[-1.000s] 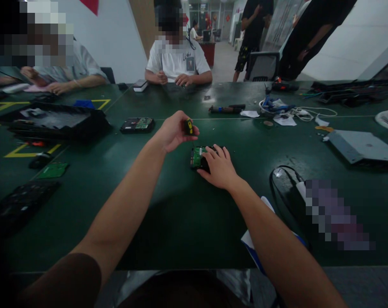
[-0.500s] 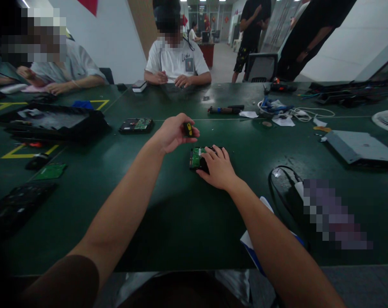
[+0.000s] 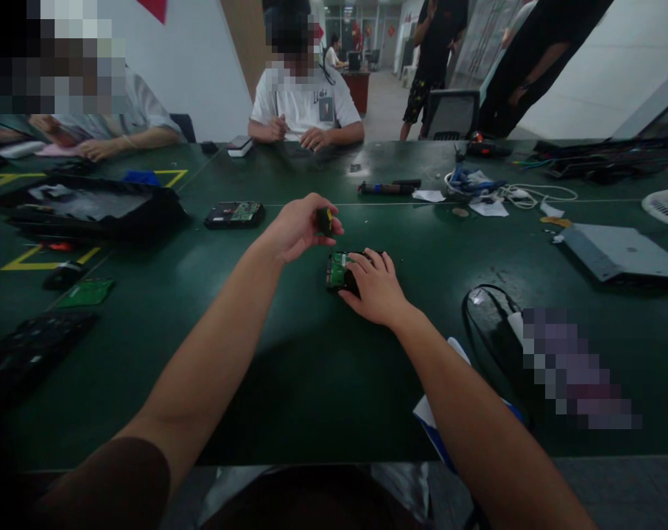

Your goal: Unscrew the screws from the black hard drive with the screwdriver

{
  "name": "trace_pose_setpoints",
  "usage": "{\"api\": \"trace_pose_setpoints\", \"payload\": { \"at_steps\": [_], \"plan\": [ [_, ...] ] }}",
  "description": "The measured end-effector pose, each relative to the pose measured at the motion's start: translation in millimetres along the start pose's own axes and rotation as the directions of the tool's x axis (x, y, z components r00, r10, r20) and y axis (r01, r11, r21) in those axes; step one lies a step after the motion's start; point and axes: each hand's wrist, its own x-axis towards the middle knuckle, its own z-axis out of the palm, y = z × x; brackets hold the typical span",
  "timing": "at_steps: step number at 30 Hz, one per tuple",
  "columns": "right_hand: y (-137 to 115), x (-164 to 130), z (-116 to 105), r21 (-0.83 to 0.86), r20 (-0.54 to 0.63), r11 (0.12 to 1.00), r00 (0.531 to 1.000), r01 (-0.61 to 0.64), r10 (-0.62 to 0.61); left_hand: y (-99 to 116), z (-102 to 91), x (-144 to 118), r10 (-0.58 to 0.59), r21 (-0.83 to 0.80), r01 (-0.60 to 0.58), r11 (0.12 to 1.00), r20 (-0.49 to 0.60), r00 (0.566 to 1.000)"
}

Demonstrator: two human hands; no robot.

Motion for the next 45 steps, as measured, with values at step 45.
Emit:
{"api": "trace_pose_setpoints", "payload": {
  "at_steps": [45],
  "plan": [
    [0.1, -1.6, -0.8, 0.02, 0.013, 1.0, 1.0, 0.001, -0.001, -2.8, -2.7, 4.0, 0.066, 0.065, -0.062, 0.996, -0.064, 0.996]
  ]
}}
